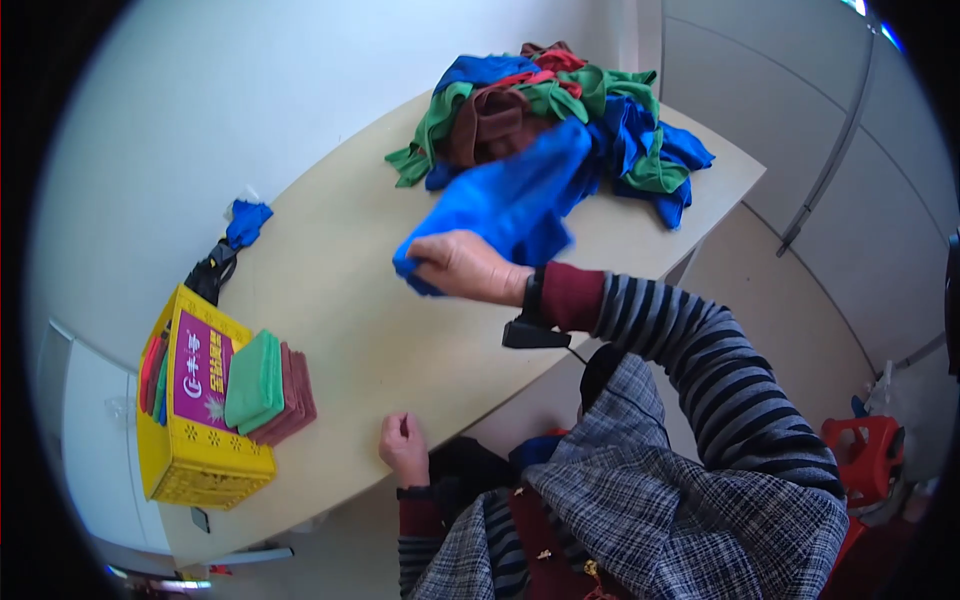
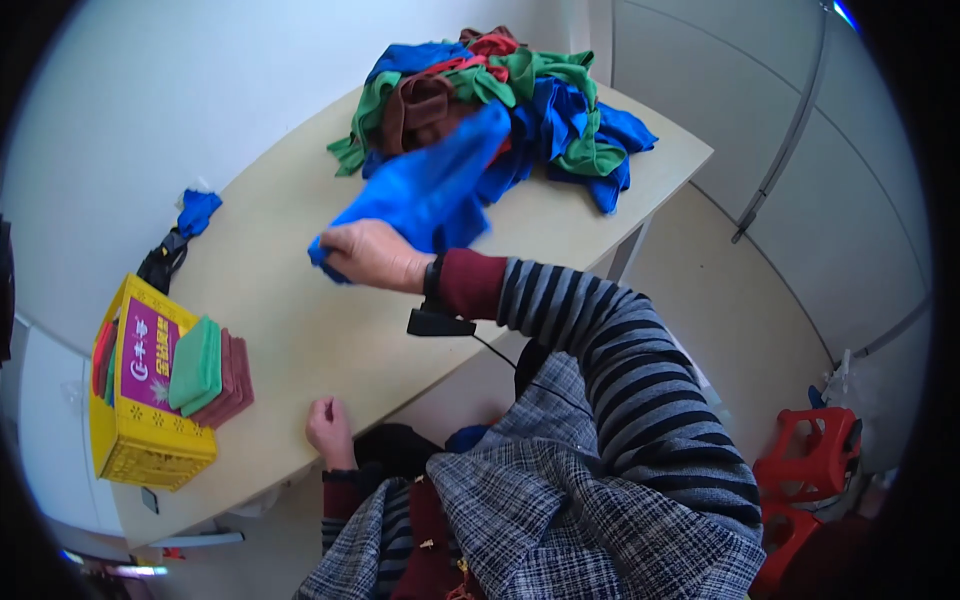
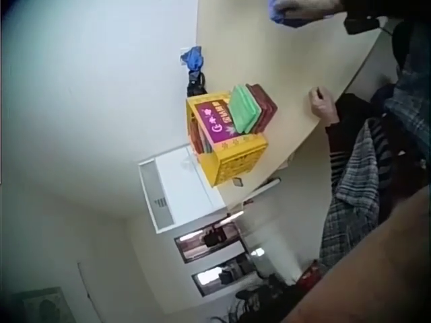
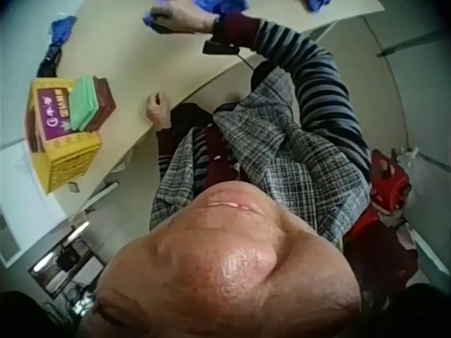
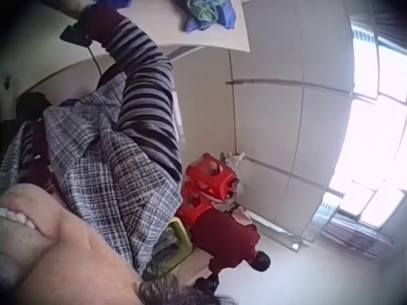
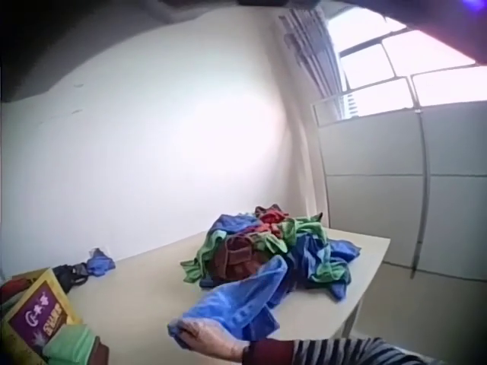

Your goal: The person folds a green cloth by hand on a table and places it onto a stack, then picks up a blue cloth from a pile, spreads it out, and folds it.

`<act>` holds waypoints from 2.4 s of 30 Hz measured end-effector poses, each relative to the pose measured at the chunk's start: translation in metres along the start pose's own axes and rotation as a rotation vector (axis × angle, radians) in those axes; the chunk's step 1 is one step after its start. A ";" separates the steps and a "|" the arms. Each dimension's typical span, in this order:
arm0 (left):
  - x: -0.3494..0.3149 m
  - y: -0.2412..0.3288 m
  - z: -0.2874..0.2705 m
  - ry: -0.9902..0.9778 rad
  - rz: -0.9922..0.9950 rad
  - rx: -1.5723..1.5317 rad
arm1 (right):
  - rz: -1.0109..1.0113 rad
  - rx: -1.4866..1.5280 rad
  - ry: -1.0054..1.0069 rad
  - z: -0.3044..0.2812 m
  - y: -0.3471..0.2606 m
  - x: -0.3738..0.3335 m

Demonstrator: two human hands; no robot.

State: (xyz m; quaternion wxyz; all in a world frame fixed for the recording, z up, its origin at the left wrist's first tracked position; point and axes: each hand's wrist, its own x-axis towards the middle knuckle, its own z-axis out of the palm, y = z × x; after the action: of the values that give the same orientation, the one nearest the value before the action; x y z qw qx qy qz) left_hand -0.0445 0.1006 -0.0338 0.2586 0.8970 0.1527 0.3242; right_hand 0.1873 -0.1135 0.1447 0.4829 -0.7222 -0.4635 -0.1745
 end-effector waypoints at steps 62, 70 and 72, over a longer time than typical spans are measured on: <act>0.140 -0.106 -0.216 0.309 -0.325 -0.696 | 0.669 0.196 0.143 -0.190 0.094 -0.052; 0.093 -0.113 -0.225 0.180 -0.331 -0.804 | 0.837 0.358 -0.024 -0.186 0.092 -0.069; 0.093 -0.111 -0.236 0.165 -0.278 -0.839 | 0.766 0.421 0.004 -0.191 0.089 -0.066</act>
State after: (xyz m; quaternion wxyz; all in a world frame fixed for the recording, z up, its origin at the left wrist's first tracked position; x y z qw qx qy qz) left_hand -0.1430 0.3193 0.1052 0.6282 0.6566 0.1469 0.3907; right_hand 0.2659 -0.3203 0.1410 0.6502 -0.7275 -0.1867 0.1142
